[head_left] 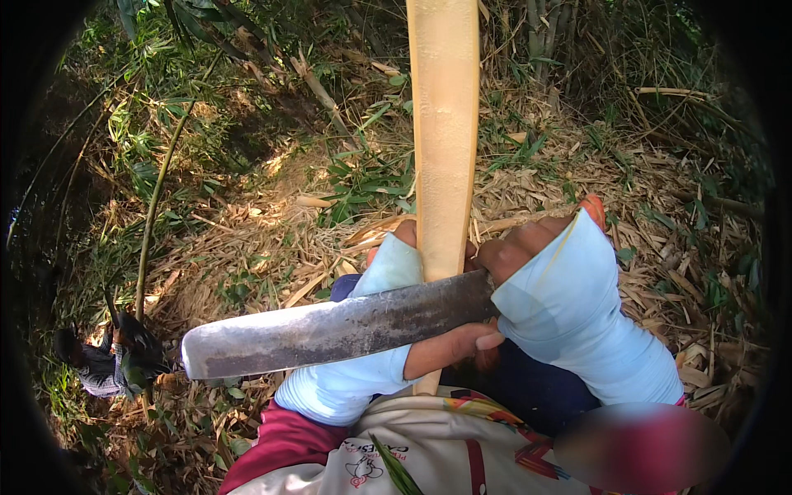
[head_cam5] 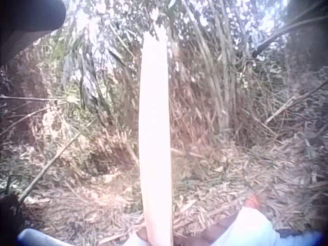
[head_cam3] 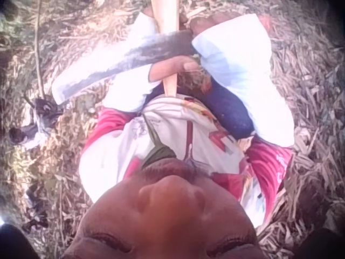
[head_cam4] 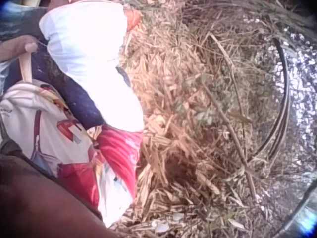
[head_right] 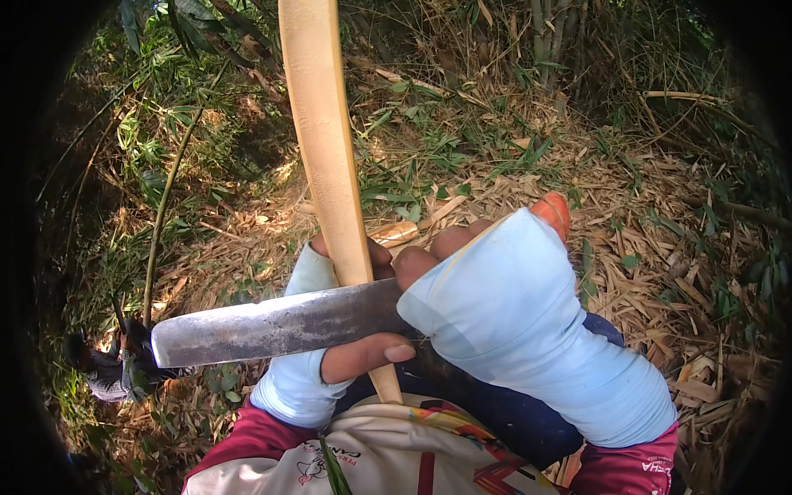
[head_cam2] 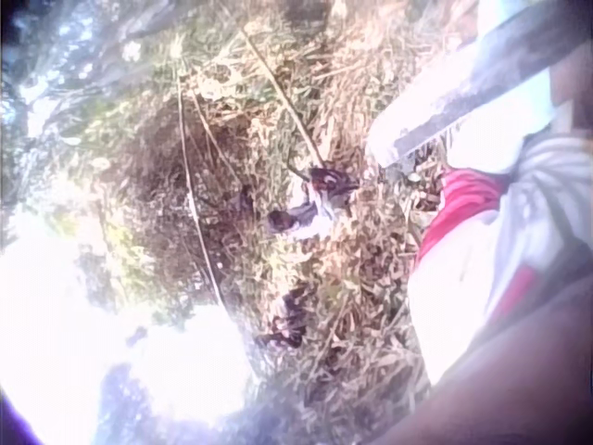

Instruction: The person uses a large machete to split a long bamboo stalk into thin strips. They hold the bamboo vertically and repeatedly strike it with the machete to separate the material into usable slats.

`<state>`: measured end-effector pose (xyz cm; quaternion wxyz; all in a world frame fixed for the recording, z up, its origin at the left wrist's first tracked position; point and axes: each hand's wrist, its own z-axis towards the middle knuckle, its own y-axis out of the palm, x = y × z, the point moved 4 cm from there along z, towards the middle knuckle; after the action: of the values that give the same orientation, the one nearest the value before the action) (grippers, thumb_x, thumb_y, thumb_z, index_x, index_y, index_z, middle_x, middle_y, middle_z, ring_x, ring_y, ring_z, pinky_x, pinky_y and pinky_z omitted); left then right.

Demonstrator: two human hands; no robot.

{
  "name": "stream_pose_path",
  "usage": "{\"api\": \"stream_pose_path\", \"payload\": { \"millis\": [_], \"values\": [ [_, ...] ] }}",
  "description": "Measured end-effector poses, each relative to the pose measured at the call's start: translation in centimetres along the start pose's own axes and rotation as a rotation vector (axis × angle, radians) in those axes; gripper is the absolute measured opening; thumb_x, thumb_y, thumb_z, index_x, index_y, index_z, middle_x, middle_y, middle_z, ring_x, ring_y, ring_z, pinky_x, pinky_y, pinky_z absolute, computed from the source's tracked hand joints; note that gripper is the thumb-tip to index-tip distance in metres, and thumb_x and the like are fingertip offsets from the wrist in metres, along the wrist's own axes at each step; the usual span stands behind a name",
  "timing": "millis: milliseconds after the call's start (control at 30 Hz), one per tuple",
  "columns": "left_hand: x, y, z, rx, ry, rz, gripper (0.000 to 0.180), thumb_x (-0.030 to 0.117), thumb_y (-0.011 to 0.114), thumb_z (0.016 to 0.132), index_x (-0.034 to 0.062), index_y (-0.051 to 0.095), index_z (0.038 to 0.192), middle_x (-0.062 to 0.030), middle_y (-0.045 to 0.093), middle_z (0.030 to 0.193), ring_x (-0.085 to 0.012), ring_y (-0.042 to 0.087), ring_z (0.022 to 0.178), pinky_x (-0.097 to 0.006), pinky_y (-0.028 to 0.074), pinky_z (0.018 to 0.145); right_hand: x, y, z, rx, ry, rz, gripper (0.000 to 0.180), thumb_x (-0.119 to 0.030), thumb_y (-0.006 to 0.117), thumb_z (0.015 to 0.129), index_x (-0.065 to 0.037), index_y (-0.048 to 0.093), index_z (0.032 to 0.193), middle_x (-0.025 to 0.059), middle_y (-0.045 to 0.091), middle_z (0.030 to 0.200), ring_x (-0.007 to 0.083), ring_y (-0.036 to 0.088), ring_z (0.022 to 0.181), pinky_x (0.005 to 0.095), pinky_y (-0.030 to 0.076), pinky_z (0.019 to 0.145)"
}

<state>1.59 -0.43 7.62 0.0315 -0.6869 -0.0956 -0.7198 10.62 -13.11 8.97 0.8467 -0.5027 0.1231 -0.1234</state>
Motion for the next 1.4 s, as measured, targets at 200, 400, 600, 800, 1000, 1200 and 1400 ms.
{"api": "stream_pose_path", "payload": {
  "millis": [200,400,600,800,1000,1200,1400],
  "values": [
    [-1.0,-0.1,-0.5,0.109,-0.039,0.065,0.052,0.024,0.074,0.085,0.0011,0.045,0.122,-0.0076,0.06,0.099,-0.0147,0.059,0.086,-0.029,0.049,0.076,-0.2,0.4,-0.1,-0.087,0.043,-0.106,0.013,-0.029,0.062,0.078,-0.016,0.061,0.082,-0.0028,0.055,0.068,0.021,0.061,0.061,0.0513,0.036,0.061],
    [-1.7,-0.2,0.0,0.174,-0.047,-0.033,0.048,0.023,0.071,0.086,0.0011,0.043,0.118,-0.0068,0.057,0.085,-0.0116,0.056,0.068,-0.025,0.047,0.06,0.6,0.3,0.1,-0.012,0.046,0.15,0.042,-0.036,0.07,0.078,-0.008,0.062,0.107,0.0107,0.065,0.098,0.0303,0.063,0.089,0.042,0.047,0.082],
    [-2.7,-4.2,0.4,0.246,0.089,-0.081,0.053,0.02,0.071,0.085,-0.0006,0.039,0.12,-0.0092,0.057,0.084,-0.0139,0.056,0.061,-0.028,0.048,0.054,10.2,-3.4,-5.1,0.302,0.278,1.002,0.063,-0.03,0.08,0.073,-0.002,0.058,0.125,0.0193,0.063,0.121,0.0315,0.061,0.115,0.0459,0.043,0.105],
    [-0.4,-4.9,-0.4,0.26,0.196,-0.088,0.051,0.017,0.071,0.084,-0.0014,0.04,0.121,-0.0078,0.057,0.082,-0.0133,0.056,0.061,-0.027,0.047,0.055,17.5,6.3,-9.5,-1.197,0.682,-0.027,0.064,-0.035,0.073,0.082,0.0,0.055,0.132,0.0182,0.069,0.114,0.0267,0.065,0.109,0.0367,0.045,0.1],
    [-0.2,-4.9,-1.0,0.277,0.155,-0.081,0.053,0.016,0.071,0.084,-0.0017,0.041,0.124,-0.0078,0.059,0.084,-0.013,0.056,0.062,-0.027,0.048,0.056,13.2,-1.1,-4.2,0.43,0.351,0.294,0.074,-0.028,0.081,0.078,0.001,0.047,0.136,0.0205,0.047,0.142,0.0288,0.049,0.127,0.038,0.039,0.108],
    [0.6,-4.4,-0.4,0.279,0.129,-0.013,0.056,0.02,0.073,0.082,-0.0003,0.042,0.124,-0.0072,0.058,0.085,-0.0121,0.056,0.063,-0.025,0.047,0.056,2.3,-3.4,0.4,0.301,-0.023,0.339,0.074,-0.021,0.084,0.067,-0.008,0.053,0.133,0.0154,0.052,0.135,0.0339,0.051,0.124,0.0481,0.038,0.108],
    [0.7,-3.6,-1.2,0.242,0.094,0.047,0.054,0.023,0.072,0.083,0.0016,0.042,0.123,-0.0053,0.057,0.087,-0.0107,0.056,0.065,-0.024,0.046,0.056,-1.7,0.3,3.4,-0.006,-0.081,0.243,0.045,-0.009,0.074,0.066,-0.01,0.061,0.109,0.011,0.066,0.103,0.0292,0.063,0.105,0.0544,0.042,0.1]
  ]
}}
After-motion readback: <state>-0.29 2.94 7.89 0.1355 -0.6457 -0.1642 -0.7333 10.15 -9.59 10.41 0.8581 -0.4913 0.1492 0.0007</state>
